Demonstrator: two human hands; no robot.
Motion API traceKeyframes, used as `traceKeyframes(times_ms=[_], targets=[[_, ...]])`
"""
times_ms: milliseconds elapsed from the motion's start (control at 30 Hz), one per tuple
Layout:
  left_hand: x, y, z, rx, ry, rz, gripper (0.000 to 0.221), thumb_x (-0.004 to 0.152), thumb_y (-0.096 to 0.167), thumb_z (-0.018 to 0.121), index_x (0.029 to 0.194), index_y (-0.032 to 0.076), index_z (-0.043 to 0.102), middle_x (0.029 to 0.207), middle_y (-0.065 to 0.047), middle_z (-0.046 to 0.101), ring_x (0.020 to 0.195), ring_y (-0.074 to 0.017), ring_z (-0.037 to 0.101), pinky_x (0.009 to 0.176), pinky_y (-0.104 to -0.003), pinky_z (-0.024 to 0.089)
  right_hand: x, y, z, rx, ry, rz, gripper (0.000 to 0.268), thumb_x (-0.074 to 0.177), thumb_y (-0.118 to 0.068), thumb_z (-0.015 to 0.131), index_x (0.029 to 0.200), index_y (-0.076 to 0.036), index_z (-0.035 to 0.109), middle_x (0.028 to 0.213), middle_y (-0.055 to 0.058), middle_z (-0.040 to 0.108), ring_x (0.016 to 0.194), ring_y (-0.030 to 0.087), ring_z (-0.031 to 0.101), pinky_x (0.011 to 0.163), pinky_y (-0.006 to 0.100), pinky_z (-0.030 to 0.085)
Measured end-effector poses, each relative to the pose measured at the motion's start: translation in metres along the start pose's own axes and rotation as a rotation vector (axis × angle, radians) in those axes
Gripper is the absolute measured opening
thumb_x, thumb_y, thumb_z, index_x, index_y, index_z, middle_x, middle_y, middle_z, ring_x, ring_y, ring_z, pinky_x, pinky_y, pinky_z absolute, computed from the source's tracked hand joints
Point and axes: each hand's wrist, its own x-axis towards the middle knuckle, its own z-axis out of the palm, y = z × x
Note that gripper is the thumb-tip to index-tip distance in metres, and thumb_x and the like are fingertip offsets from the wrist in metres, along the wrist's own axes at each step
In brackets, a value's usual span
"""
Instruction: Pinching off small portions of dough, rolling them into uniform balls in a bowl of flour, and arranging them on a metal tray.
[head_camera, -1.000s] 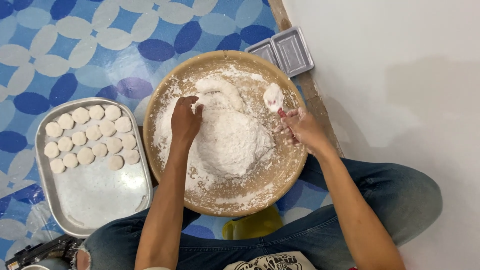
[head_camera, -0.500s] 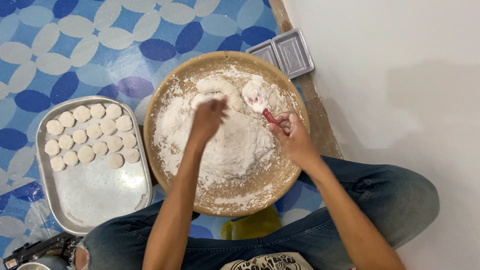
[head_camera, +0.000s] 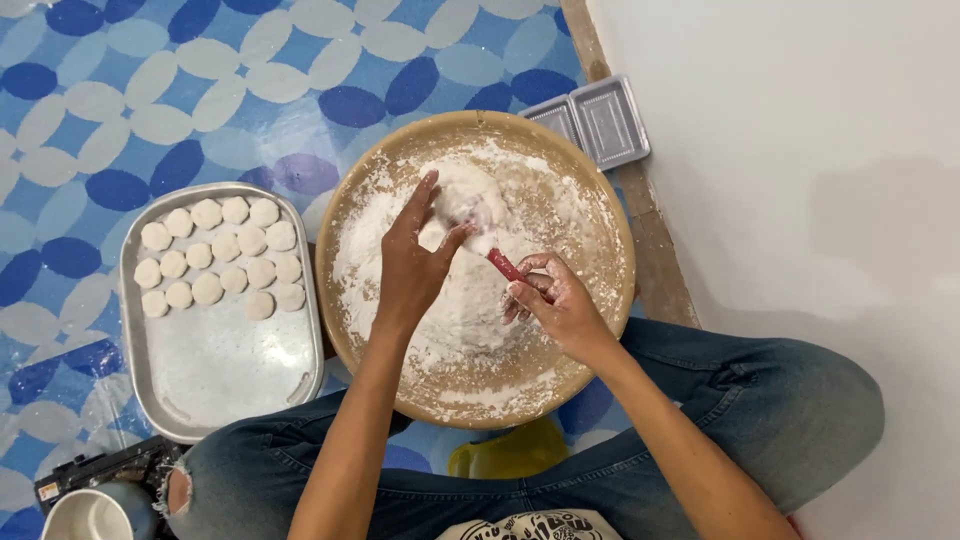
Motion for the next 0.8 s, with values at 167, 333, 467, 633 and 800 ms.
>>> traceKeyframes(times_ms=[167, 333, 467, 633, 800], targets=[[0.001, 0.0, -0.008, 0.056, -0.025, 0.112, 0.076, 0.083, 0.009, 0.085, 0.15, 0.006, 0.048, 0.143, -0.017, 0.06, 0.13, -0.0374, 0.058, 0.109, -0.046, 0.049, -0.004, -0.017, -0.004, -0.007, -0.055, 0.051, 0.028, 0.098, -0.016, 0.066, 0.118, -0.005, 0.051, 0.086, 0.011, 0.074, 0.073, 0.017, 0.073, 0.066, 0.025, 0.057], [0.004, -0.007, -0.011, 0.056, -0.061, 0.102, 0.083, 0.08, 0.011, 0.088, 0.151, 0.007, 0.047, 0.145, -0.017, 0.059, 0.13, -0.0403, 0.058, 0.108, -0.048, 0.05, -0.008, -0.031, -0.005, -0.004, -0.107, 0.086, 0.026, 0.099, -0.016, 0.065, 0.118, -0.004, 0.052, 0.086, 0.011, 0.074, 0.073, 0.018, 0.074, 0.069, 0.027, 0.059], [-0.001, -0.015, -0.008, 0.093, -0.076, 0.093, 0.075, 0.084, 0.016, 0.086, 0.15, 0.013, 0.051, 0.147, -0.013, 0.058, 0.127, -0.0374, 0.061, 0.108, -0.047, 0.05, -0.007, -0.026, -0.007, -0.03, -0.126, 0.099, 0.023, 0.099, -0.014, 0.064, 0.116, -0.005, 0.052, 0.085, 0.012, 0.074, 0.072, 0.018, 0.075, 0.068, 0.027, 0.059], [-0.005, -0.024, -0.004, 0.088, -0.126, -0.005, 0.063, 0.09, 0.019, 0.079, 0.147, 0.012, 0.053, 0.137, -0.012, 0.066, 0.124, -0.0354, 0.063, 0.107, -0.048, 0.049, -0.005, -0.02, -0.009, -0.042, -0.143, 0.119, 0.021, 0.101, -0.015, 0.061, 0.117, -0.005, 0.051, 0.087, 0.013, 0.072, 0.073, 0.02, 0.075, 0.071, 0.03, 0.061], [-0.006, -0.024, 0.003, 0.066, -0.139, -0.051, 0.058, 0.095, 0.015, 0.073, 0.148, 0.014, 0.049, 0.136, -0.011, 0.067, 0.121, -0.0327, 0.065, 0.104, -0.047, 0.052, -0.006, -0.018, -0.01, -0.076, -0.127, 0.137, 0.021, 0.101, -0.014, 0.06, 0.117, -0.003, 0.052, 0.089, 0.015, 0.074, 0.077, 0.02, 0.075, 0.075, 0.032, 0.061]])
